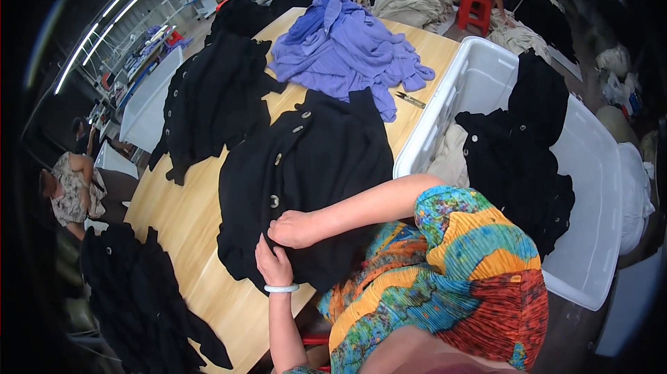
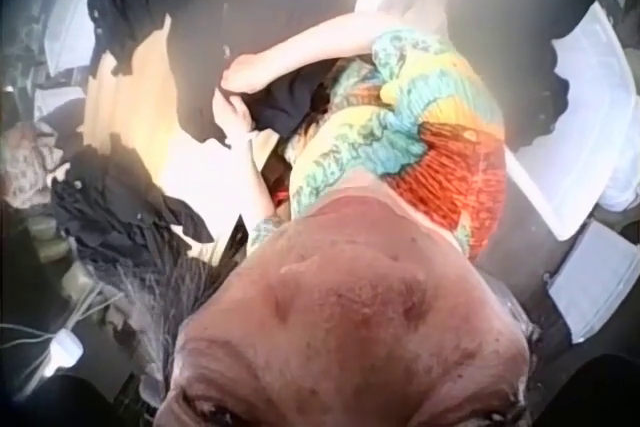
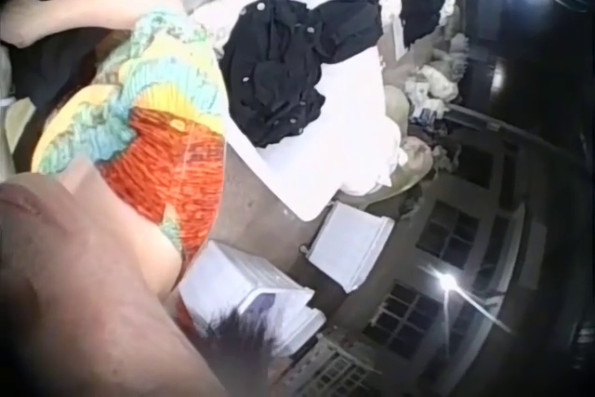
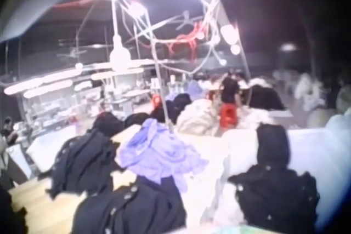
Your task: Inspecting black garments with eyelets and placing them into a plastic bin in a factory setting.
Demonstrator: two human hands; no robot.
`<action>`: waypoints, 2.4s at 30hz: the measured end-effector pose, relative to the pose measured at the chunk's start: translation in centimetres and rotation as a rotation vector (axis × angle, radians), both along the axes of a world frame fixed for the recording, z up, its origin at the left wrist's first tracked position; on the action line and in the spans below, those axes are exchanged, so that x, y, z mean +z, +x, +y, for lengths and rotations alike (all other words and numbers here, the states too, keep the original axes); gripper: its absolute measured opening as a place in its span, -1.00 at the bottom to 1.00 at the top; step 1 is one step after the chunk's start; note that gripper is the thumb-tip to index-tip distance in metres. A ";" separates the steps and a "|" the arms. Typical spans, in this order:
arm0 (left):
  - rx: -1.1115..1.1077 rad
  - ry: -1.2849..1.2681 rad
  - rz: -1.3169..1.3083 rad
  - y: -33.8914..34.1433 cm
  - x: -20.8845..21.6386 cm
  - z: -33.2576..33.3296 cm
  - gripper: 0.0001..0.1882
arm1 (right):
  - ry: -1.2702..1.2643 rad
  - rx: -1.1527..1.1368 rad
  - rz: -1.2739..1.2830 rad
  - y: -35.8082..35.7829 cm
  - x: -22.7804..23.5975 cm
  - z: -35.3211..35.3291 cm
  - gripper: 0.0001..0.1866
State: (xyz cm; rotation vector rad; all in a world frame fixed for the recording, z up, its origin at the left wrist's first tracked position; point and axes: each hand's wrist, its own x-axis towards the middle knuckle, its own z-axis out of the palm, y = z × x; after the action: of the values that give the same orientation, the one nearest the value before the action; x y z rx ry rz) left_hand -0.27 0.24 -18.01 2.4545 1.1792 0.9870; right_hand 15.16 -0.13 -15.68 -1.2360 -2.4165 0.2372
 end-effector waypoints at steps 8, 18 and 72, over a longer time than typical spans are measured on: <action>0.031 -0.078 -0.133 0.0 2.3 0.7 -0.62 | -0.252 -0.135 0.018 0.2 3.7 0.5 -0.81; -0.398 -0.926 -0.477 -4.1 6.8 2.5 -0.61 | -0.658 0.237 0.507 1.3 5.8 1.4 -0.81; -0.166 -0.238 -0.008 4.6 1.2 3.5 -0.63 | 0.140 -0.135 0.012 5.2 -0.1 1.6 -0.91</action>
State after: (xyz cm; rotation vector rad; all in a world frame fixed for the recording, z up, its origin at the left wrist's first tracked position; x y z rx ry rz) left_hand 4.31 3.72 -16.77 2.3131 1.0073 0.7618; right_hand 20.32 1.46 -15.74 -1.3222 -2.2855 0.0353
